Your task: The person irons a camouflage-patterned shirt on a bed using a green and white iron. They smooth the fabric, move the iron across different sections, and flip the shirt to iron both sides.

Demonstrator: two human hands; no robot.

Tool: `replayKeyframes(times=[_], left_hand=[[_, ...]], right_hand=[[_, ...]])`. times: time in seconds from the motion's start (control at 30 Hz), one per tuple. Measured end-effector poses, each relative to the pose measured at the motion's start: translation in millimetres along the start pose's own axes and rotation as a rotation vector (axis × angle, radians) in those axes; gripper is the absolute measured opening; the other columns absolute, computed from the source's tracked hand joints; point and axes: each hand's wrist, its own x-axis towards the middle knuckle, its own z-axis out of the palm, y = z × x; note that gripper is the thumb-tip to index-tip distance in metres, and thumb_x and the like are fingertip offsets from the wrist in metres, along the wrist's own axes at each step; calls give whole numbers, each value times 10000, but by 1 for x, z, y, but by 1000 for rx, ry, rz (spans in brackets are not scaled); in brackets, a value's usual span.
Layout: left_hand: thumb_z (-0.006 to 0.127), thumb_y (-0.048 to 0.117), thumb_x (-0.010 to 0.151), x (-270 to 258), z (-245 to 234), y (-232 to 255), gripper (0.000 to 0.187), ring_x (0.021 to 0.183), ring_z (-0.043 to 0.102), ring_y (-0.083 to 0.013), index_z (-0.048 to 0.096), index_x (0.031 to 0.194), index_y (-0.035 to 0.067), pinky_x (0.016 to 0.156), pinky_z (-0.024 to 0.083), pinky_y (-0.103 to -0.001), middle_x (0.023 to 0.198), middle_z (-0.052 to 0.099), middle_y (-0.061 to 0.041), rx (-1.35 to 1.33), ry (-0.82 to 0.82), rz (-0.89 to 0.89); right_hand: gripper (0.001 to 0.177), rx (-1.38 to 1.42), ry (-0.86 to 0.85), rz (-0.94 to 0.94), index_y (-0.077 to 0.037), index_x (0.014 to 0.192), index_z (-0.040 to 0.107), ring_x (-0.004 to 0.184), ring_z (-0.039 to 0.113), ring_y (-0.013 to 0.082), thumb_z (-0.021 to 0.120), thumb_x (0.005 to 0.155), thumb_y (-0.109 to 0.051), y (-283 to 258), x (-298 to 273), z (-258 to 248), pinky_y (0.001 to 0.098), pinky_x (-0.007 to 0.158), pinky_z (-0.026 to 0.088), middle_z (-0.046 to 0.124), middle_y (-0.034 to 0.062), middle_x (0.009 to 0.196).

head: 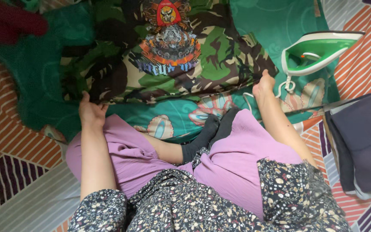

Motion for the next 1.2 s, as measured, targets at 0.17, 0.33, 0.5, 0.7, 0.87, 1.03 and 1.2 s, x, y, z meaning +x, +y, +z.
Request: replayKeyframes(times=[0.17, 0.33, 0.5, 0.7, 0.87, 1.03, 1.2], left_hand=[[503, 622, 960, -15, 27, -1, 736, 1488, 432, -245, 504, 1516, 139, 1206, 243, -444, 1592, 524, -32, -42, -87, -11], [620, 531, 938, -35, 48, -19, 677, 1486, 392, -258, 493, 1497, 170, 1208, 237, -461, 1603, 468, -45, -44, 35, 35], [734, 426, 905, -43, 69, -73, 699, 1437, 386, -279, 504, 1485, 109, 1202, 262, -443, 1532, 468, -91, -74, 258, 49], [719, 370, 920, -82, 133, -150, 651, 1368, 480, -253, 502, 1420, 12, 1117, 405, -373, 1441, 552, -118, -22, 62, -112], [666, 309, 921, -117, 208, -200, 523, 1176, 652, -164, 461, 1364, 123, 961, 485, -327, 1306, 664, -3, 146, -198, -237], [671, 327, 974, -103, 240, -236, 362, 976, 712, -150, 556, 1190, 59, 780, 539, -282, 1053, 679, -29, 271, -238, -263], [677, 324, 1013, -102, 215, -254, 316, 777, 654, -102, 637, 1101, 23, 630, 476, -255, 868, 670, -28, 529, -303, -72]], right_hand=[[247, -489, -107, -426, -15, 1063, 638, 874, 603, 110, 650, 1071, -262, 4, -13, 31, 312, 782, 528, 692, 32, 1011], [194, -849, -829, -248, -14, 1054, 619, 917, 493, 88, 639, 1068, -207, -2, -92, 103, 294, 820, 424, 574, -18, 988], [535, -441, -859, -246, 7, 1323, 672, 1228, 641, 154, 455, 836, 57, -3, -88, 91, 286, 1133, 438, 696, 60, 1297], [327, 27, 175, 138, -59, 1336, 568, 1038, 645, 140, 543, 1044, -205, -11, 7, -19, 386, 863, 427, 674, 14, 1219], [400, -285, 186, -191, -77, 1325, 546, 1024, 568, 228, 683, 950, -103, 15, -4, -46, 398, 900, 423, 614, 54, 1113], [377, -832, -5, -506, -72, 1231, 637, 1186, 569, 268, 749, 872, -54, 20, -32, -40, 365, 1045, 445, 610, 76, 1209], [372, -858, 162, -417, -107, 1279, 639, 1312, 515, 277, 722, 918, -129, 15, -41, -46, 363, 1125, 392, 547, 115, 1372]])
